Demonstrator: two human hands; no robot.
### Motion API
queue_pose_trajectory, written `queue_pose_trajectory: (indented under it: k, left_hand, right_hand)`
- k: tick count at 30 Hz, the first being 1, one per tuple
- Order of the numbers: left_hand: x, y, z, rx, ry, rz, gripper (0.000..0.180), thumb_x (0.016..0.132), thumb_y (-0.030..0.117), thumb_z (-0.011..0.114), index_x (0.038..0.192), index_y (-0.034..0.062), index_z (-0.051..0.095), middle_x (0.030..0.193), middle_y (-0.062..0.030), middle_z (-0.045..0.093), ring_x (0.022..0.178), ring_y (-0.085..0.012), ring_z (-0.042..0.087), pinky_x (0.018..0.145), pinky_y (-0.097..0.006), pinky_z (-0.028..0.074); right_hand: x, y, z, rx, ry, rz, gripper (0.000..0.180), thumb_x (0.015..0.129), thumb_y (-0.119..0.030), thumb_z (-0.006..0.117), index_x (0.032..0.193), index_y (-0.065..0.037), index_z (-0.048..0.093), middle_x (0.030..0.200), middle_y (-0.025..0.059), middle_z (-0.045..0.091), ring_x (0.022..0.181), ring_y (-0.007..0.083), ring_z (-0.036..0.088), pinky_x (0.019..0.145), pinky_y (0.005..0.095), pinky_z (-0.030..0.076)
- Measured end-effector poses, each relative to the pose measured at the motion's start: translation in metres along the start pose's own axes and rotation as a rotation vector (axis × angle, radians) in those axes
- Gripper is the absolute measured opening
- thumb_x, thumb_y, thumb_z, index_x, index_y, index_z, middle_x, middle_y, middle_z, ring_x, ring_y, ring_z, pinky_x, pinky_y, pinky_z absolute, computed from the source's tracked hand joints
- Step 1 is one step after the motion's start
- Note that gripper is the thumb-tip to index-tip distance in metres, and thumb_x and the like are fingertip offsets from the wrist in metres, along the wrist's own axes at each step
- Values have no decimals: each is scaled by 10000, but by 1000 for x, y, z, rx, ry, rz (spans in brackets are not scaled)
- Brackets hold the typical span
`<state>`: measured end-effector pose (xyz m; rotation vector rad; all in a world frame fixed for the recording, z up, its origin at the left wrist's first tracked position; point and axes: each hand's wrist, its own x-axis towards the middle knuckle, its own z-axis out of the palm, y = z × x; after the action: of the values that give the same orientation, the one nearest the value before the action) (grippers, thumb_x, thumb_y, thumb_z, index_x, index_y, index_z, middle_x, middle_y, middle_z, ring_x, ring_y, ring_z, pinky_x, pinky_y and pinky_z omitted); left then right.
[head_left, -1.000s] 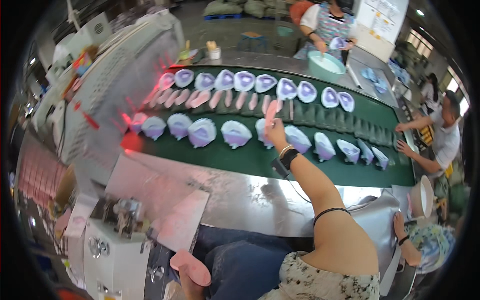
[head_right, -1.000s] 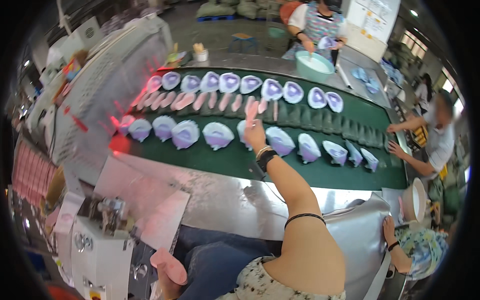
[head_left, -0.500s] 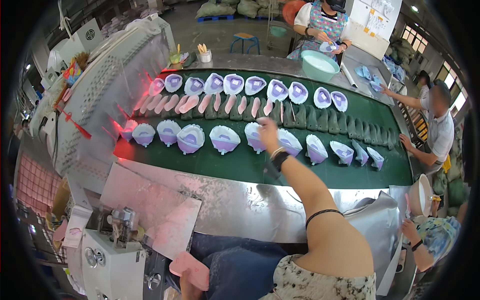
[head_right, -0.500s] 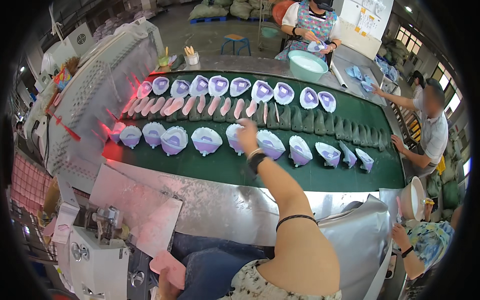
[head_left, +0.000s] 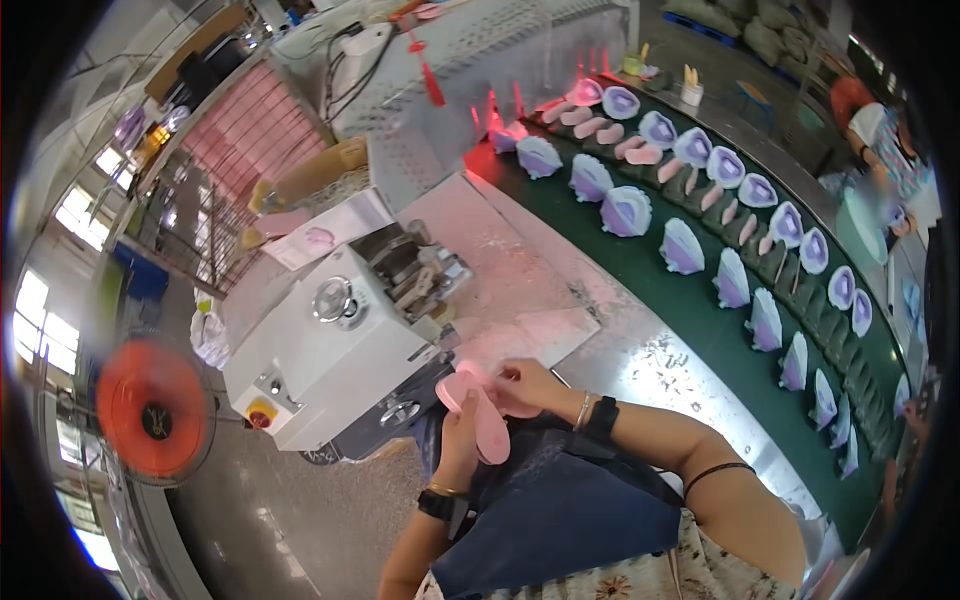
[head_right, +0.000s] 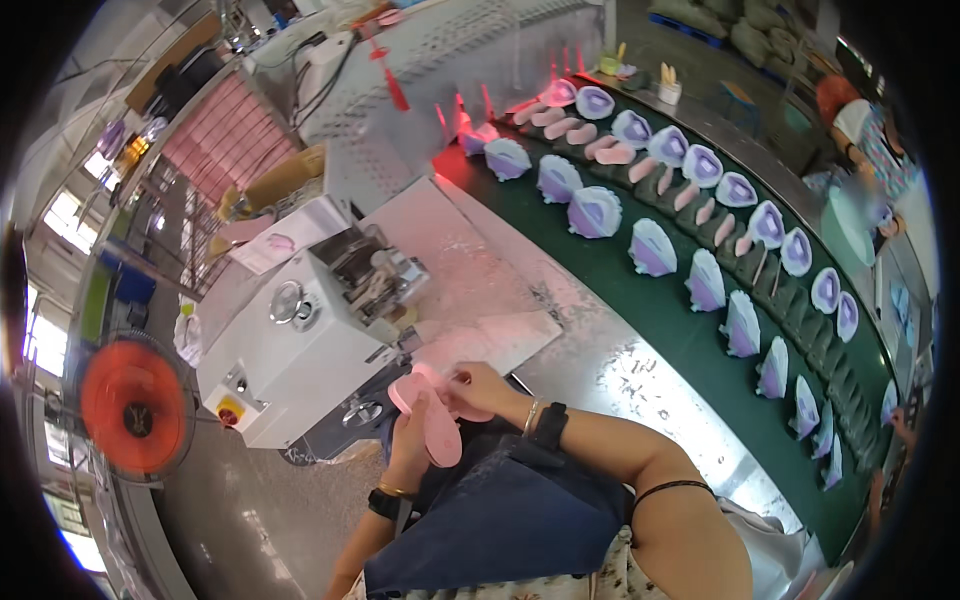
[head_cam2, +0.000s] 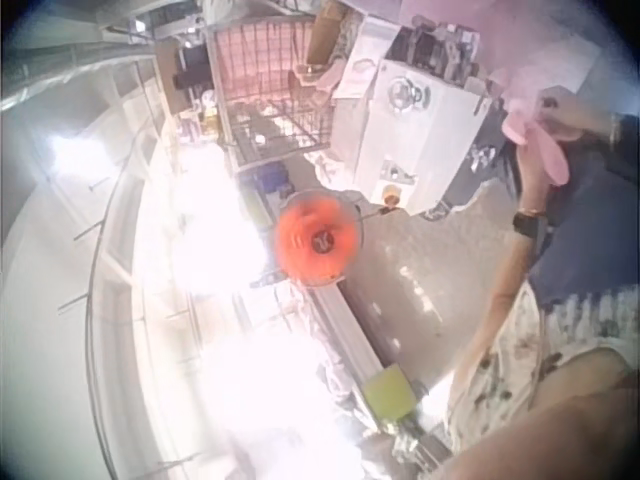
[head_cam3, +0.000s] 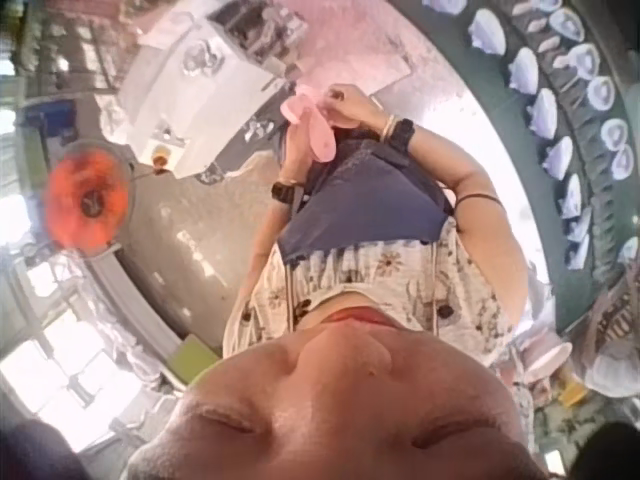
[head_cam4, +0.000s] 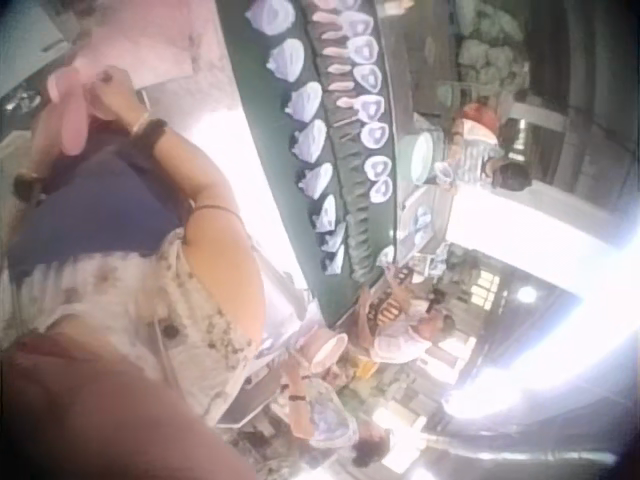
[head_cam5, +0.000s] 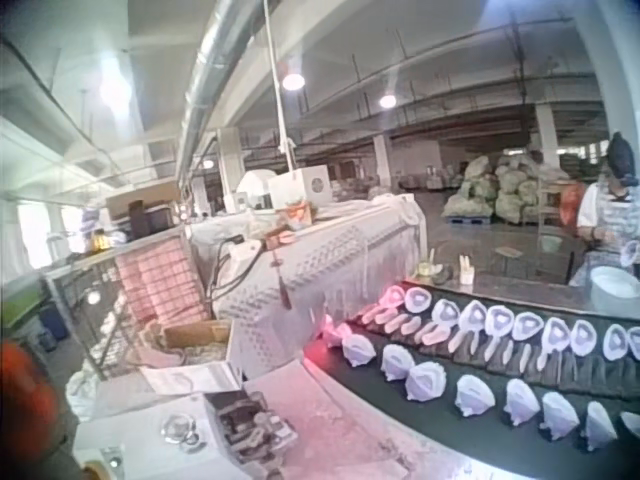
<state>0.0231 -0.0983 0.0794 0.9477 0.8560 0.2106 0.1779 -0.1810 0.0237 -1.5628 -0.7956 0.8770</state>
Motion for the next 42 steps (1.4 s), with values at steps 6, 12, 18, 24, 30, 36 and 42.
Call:
queue_pose_trajectory:
  k: [6, 12, 18, 24, 30, 36, 42]
  left_hand:
    - [-30, -29, -57, -285, 38, -39, 589, 949, 531, 438, 1239, 19, 464, 1034, -131, 584, 876, -293, 644, 722, -429, 564]
    - [-42, -29, -55, -182, 26, -113, 534, 964, 467, 462, 1266, 28, 436, 988, -150, 601, 825, -294, 654, 712, -415, 570]
    - [-55, -35, -69, -265, 48, -139, 477, 983, 348, 428, 1290, -16, 418, 1034, -177, 614, 885, -302, 660, 755, -414, 566]
    - [-50, -47, -83, -373, 77, -164, 426, 938, 239, 478, 1279, -13, 438, 1070, -159, 602, 936, -293, 648, 800, -415, 555]
    - [-61, -30, -77, -287, 137, -128, 389, 925, 181, 515, 1271, 12, 464, 1127, -110, 597, 1015, -251, 612, 873, -378, 524]
    - [-49, -51, -80, -266, 101, -143, 367, 915, 188, 540, 1240, 26, 483, 1126, -83, 590, 1009, -252, 603, 870, -381, 518]
    - [-23, -66, -77, -7, -151, -29, 335, 883, 198, 577, 1178, 48, 519, 1091, -90, 601, 990, -244, 611, 822, -397, 523]
  right_hand:
    - [92, -8, -23, 98, 321, -114, 180, 791, -133, 647, 914, -3, 632, 833, 121, 667, 774, 185, 634, 689, 318, 491]
    - [169, -13, -38, -298, 397, -178, 292, 822, -117, 600, 1093, -6, 594, 888, 129, 664, 845, 228, 640, 745, 336, 490]
    - [135, -73, -51, -779, 503, -388, 318, 786, -151, 650, 1058, -3, 578, 954, 215, 624, 924, 387, 606, 795, 452, 479]
    - [180, -39, -43, -557, 448, -45, 285, 779, -268, 651, 924, -23, 638, 872, 194, 663, 838, 371, 645, 728, 451, 496]
    - [224, -23, -43, -47, 699, -87, 327, 806, -259, 685, 949, 29, 625, 821, 105, 648, 616, 203, 629, 566, 330, 492]
    - [121, -39, -154, 213, 708, -66, 297, 927, -278, 547, 1007, 8, 565, 782, 93, 623, 508, 154, 610, 406, 266, 423]
    - [-63, 47, -362, -32, 1227, 50, 268, 856, -160, 602, 1053, -5, 508, 704, 102, 630, 516, 166, 630, 402, 269, 444]
